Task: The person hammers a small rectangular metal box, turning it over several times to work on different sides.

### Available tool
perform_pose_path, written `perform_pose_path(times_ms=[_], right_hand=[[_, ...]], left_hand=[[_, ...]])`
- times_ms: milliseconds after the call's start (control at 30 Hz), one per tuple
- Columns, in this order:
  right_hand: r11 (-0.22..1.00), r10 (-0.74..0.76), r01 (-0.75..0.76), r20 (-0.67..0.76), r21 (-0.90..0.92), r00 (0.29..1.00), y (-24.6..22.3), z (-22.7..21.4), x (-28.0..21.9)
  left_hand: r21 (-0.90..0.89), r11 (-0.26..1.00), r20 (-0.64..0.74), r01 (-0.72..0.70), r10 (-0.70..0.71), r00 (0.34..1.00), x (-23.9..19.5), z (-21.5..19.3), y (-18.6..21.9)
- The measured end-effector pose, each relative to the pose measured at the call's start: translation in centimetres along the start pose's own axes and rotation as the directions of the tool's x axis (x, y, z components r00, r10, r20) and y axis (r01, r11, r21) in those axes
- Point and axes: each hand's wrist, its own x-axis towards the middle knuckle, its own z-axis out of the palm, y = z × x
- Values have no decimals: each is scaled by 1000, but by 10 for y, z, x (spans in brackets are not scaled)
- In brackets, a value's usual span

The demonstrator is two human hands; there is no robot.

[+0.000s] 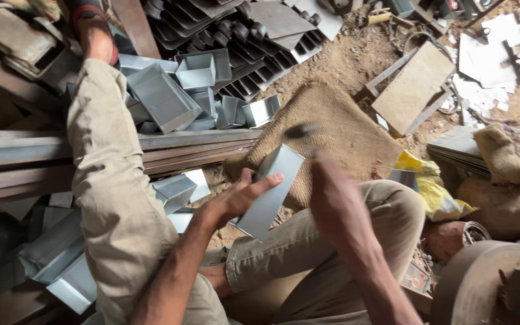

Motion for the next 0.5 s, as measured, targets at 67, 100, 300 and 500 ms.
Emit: perform_pose_path(times_ms=[67, 100, 300, 500], right_hand=[[998, 0, 10, 178, -55, 984, -3, -4, 8], [999, 23, -17, 215, -31, 976, -5, -16, 7], [994, -75, 87, -157, 68, 985, -23, -51, -10], [990, -115, 131, -226, 54, 967, 5, -20, -26]], left_hand=[[34, 998, 15, -44, 43, 999, -3, -3, 2], [20, 999, -37, -27, 28, 999, -3, -4, 0], [-54, 986, -68, 157, -161, 985, 46, 1, -39], [158, 976, -38, -149, 157, 987, 100, 1, -116]])
